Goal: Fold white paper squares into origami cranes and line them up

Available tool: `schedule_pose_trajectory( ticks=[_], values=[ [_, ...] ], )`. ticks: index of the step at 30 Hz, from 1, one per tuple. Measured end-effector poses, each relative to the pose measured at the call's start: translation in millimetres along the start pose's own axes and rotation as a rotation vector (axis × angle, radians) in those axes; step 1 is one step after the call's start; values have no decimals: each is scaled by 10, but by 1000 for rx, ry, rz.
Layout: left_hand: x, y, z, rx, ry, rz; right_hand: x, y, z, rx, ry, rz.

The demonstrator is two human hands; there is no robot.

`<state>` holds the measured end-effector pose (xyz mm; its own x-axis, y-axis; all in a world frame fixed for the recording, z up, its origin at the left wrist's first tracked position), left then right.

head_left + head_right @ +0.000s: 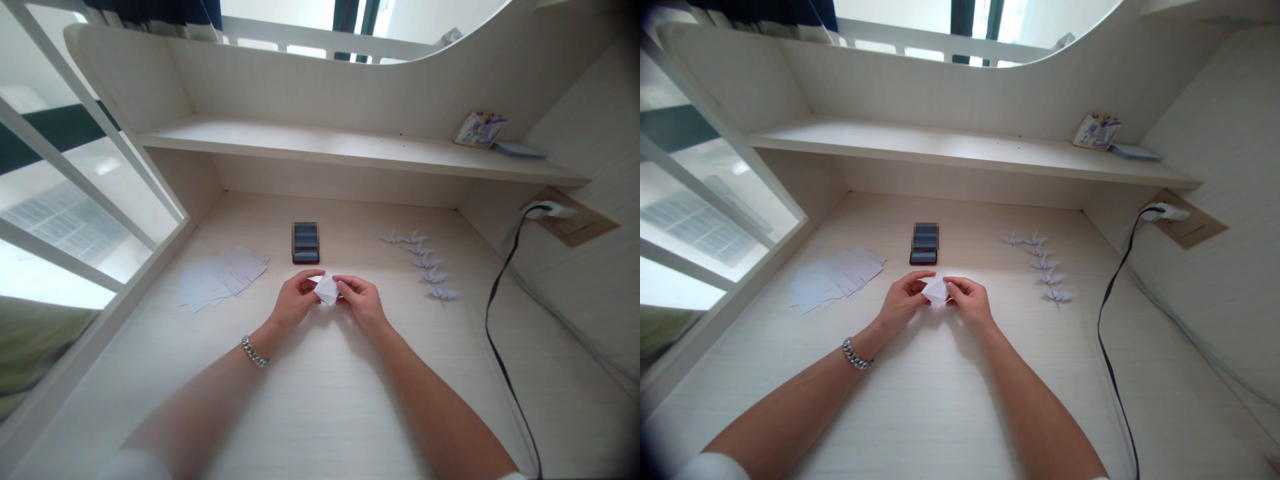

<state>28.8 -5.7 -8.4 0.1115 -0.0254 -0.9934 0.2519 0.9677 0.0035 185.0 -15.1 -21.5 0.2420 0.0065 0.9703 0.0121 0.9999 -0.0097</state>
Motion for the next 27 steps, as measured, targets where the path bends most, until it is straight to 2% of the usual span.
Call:
schedule_pose_trajectory(
  ticks=[7, 15, 22, 27],
  values=[
    [-20, -35, 34, 43, -7, 41, 6, -5, 16, 70, -6, 38],
    [-50, -44, 33, 8, 66, 81, 19, -22, 10, 162, 59, 75],
    [-45, -48, 30, -66, 132, 94, 13, -25, 30, 165, 10, 64],
    [-49, -64, 32, -69, 128, 137, 21, -28, 42, 147, -20, 48]
  ],
)
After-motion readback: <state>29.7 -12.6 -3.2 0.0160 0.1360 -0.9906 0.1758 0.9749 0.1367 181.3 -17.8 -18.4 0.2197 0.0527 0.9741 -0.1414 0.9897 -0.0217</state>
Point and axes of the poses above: each hand's wrist, its own y-axis towards the middle knuckle, its own z-axis out of the palm, x = y × z, the point moved 2 cm from there along y, towards the middle knuckle, and after that the axes turned 3 degrees about -z, right-handed, at the moved point
